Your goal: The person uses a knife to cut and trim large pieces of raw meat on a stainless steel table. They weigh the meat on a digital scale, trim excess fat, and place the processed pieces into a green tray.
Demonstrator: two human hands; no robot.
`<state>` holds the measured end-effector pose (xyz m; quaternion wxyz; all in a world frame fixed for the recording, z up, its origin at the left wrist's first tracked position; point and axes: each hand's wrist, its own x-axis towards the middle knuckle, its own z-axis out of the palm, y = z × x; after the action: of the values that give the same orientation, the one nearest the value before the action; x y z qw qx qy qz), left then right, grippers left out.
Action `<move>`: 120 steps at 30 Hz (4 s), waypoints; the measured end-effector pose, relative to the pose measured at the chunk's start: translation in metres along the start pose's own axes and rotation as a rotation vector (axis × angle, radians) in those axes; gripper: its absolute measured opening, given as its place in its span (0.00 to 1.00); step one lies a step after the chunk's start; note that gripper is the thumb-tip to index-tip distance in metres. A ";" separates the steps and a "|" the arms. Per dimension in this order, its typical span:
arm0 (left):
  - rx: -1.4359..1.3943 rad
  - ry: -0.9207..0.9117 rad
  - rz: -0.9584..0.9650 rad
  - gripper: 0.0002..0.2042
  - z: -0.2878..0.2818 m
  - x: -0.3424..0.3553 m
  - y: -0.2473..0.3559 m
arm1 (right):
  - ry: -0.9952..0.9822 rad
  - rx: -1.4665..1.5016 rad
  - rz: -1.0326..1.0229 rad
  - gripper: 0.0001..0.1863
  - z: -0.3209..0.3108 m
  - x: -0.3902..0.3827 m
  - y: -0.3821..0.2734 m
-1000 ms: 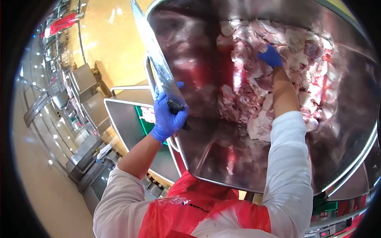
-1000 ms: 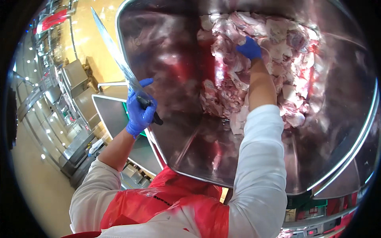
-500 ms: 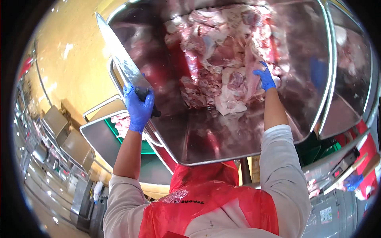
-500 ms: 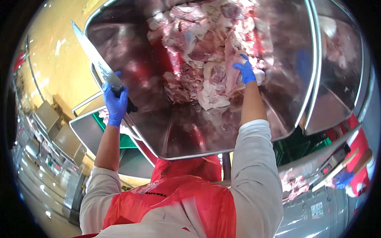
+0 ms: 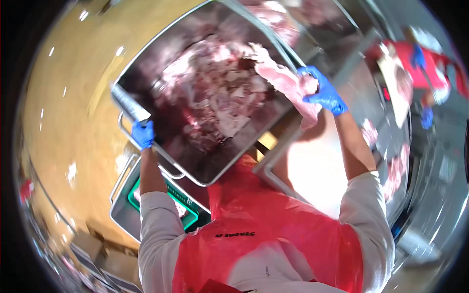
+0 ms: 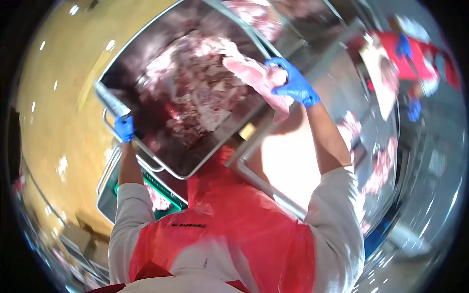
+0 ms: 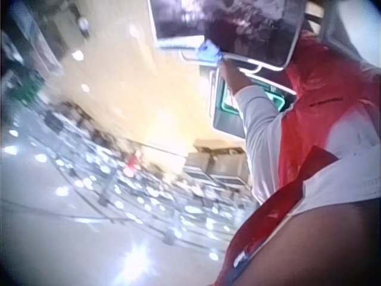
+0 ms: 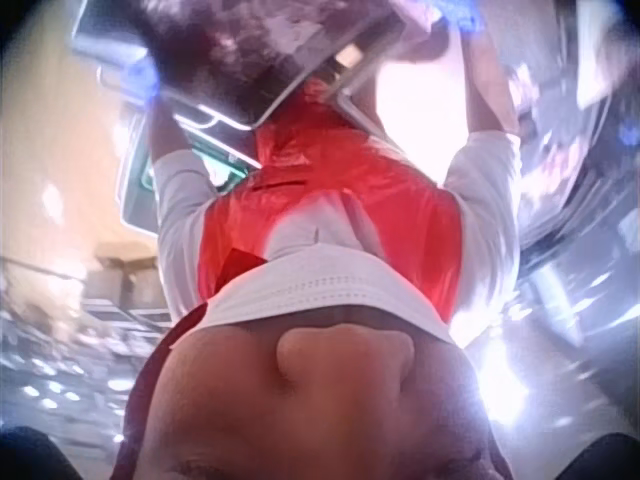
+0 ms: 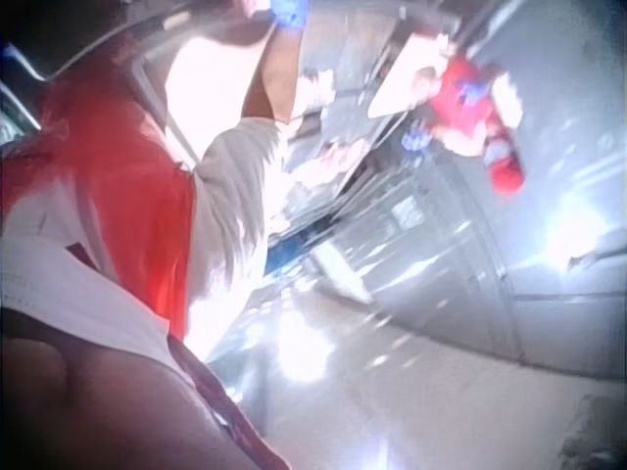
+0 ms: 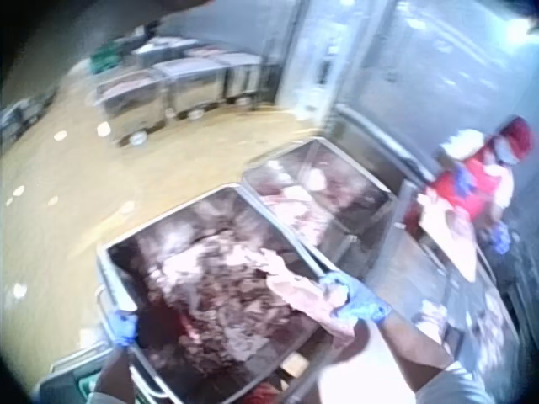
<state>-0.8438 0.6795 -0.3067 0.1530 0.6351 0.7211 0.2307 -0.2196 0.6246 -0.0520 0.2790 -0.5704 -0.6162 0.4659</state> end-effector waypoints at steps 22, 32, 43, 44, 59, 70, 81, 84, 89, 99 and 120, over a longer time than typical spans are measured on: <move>-0.929 -0.545 0.149 0.27 -0.026 -0.383 0.460 | 0.472 -0.356 0.171 0.37 -0.221 -0.621 0.160; -0.711 -0.693 0.343 0.19 -0.061 -0.456 0.568 | 0.682 -0.118 -0.021 0.51 -0.244 -0.691 0.104; -0.459 -0.867 0.340 0.31 -0.068 -0.522 0.643 | 0.743 -0.077 -0.052 0.39 -0.273 -0.721 0.102; -0.428 -0.884 0.348 0.32 -0.070 -0.533 0.657 | 0.724 -0.071 -0.028 0.38 -0.269 -0.714 0.096; -0.095 -0.984 0.648 0.35 -0.051 -0.580 0.697 | 0.480 -1.044 0.112 0.30 -0.205 -0.588 0.128; -0.201 -1.027 0.680 0.34 -0.039 -0.610 0.690 | 0.416 -1.006 0.274 0.19 -0.204 -0.611 0.148; -0.125 -0.962 0.772 0.34 -0.019 -0.613 0.692 | 0.479 -0.955 0.172 0.31 -0.190 -0.606 0.148; -0.208 -0.987 0.789 0.34 -0.009 -0.611 0.702 | 0.453 -0.924 0.246 0.28 -0.190 -0.600 0.150; -0.352 -0.855 0.945 0.33 0.056 -0.589 0.729 | 0.506 -0.896 0.104 0.22 -0.183 -0.595 0.163; -0.288 -1.045 0.722 0.33 0.038 -0.601 0.736 | 0.589 -0.785 0.229 0.23 -0.191 -0.590 0.165; -0.572 -1.319 0.375 0.35 -0.023 -0.590 0.663 | 0.643 -0.485 0.098 0.20 -0.207 -0.589 0.157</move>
<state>-0.2084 0.1521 0.0194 0.6719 0.6893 0.2708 0.0024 0.1452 0.0966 0.0036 0.2923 -0.7651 -0.5616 0.1178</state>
